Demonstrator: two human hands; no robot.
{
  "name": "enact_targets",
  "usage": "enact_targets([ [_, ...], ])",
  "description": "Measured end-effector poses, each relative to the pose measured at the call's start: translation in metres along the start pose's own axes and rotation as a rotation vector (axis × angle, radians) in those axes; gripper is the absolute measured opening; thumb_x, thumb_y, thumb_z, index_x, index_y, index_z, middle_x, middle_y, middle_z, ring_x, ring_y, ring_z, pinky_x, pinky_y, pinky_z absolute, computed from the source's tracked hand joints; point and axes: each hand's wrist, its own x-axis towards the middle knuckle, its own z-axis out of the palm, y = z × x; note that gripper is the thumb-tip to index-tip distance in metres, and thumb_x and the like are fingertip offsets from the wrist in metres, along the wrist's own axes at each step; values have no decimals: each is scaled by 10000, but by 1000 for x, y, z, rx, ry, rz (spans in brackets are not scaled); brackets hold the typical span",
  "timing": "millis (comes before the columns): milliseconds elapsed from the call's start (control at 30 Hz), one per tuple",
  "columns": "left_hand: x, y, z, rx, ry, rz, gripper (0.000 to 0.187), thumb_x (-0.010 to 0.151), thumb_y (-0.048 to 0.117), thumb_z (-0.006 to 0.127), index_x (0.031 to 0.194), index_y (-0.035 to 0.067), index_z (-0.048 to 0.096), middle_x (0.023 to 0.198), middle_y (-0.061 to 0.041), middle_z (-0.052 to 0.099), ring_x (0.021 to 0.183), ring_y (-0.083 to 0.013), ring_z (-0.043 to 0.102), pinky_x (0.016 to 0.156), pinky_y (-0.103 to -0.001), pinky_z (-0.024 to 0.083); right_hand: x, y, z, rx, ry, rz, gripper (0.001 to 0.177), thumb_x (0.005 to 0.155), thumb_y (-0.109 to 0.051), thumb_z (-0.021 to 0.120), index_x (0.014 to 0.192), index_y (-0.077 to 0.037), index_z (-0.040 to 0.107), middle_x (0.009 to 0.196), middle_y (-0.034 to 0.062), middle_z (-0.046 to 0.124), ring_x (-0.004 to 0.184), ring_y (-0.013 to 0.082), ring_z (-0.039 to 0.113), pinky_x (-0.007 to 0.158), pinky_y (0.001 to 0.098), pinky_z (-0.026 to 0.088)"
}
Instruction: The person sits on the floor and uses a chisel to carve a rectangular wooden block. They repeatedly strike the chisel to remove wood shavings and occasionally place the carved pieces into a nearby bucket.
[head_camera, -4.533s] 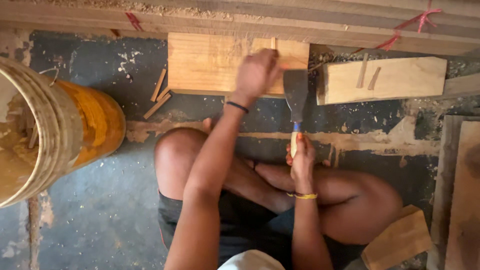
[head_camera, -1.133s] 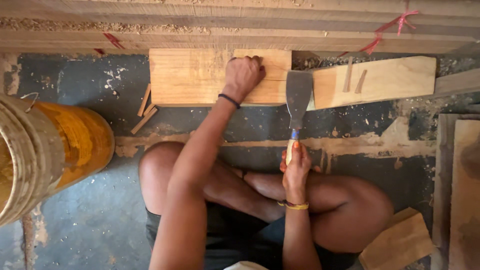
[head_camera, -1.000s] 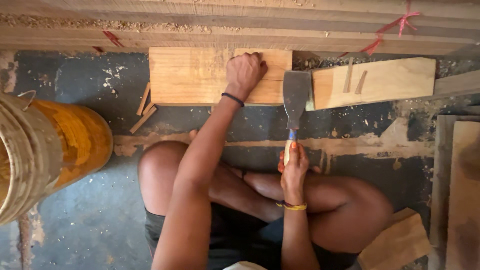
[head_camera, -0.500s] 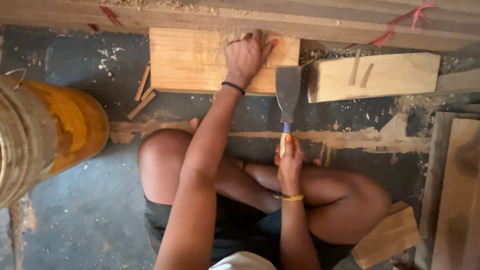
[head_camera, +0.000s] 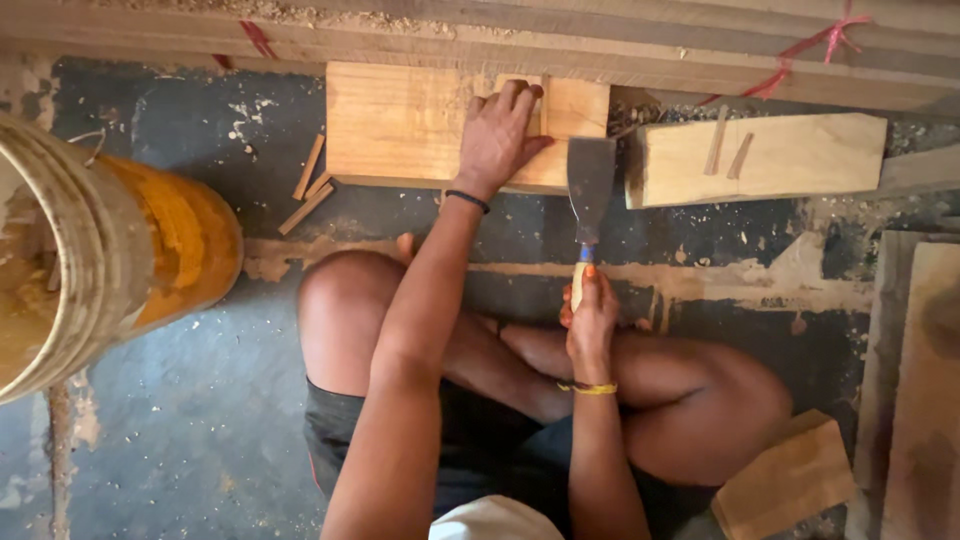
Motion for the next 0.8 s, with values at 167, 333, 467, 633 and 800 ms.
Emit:
enact_targets([
  [167,1,6,-11,-56,117,98,879,734,645,789,1381,128,494,1375,-84,496,1141,-292,593,958,-491,436,-4,2,-1,-51,0,-10,334,1060,-387,528,1001,-62,577,705,39,546,416,75,400,344,224,291],
  [333,7,28,-5,-256,99,183,851,911,744,607,1410,69,473,1454,-181,464,1215,-322,564,980,-488,446,0,4,-4,12,-20,6,332,1071,-394,523,985,-75,552,698,37,548,415,73,388,345,217,286],
  [467,-17,82,7,-413,-95,363,635,932,678,645,1173,90,623,1059,-177,702,1021,-370,649,929,-485,508,-4,1,-1,-3,-39,22,317,1063,-386,508,999,-84,578,679,38,545,397,75,379,332,221,277],
  [633,-26,93,11,-464,-146,488,492,929,582,638,1030,103,686,737,-120,697,752,-339,674,822,-420,509,-12,0,-3,-100,-74,-9,323,1073,-359,495,980,-66,595,675,41,550,392,81,389,330,230,294],
  [800,-22,86,7,-380,-203,473,419,964,511,634,849,110,674,655,-101,679,676,-327,665,807,-415,508,-9,1,7,-92,-72,21,321,1073,-355,487,973,-68,591,652,46,555,388,85,408,326,232,300],
])
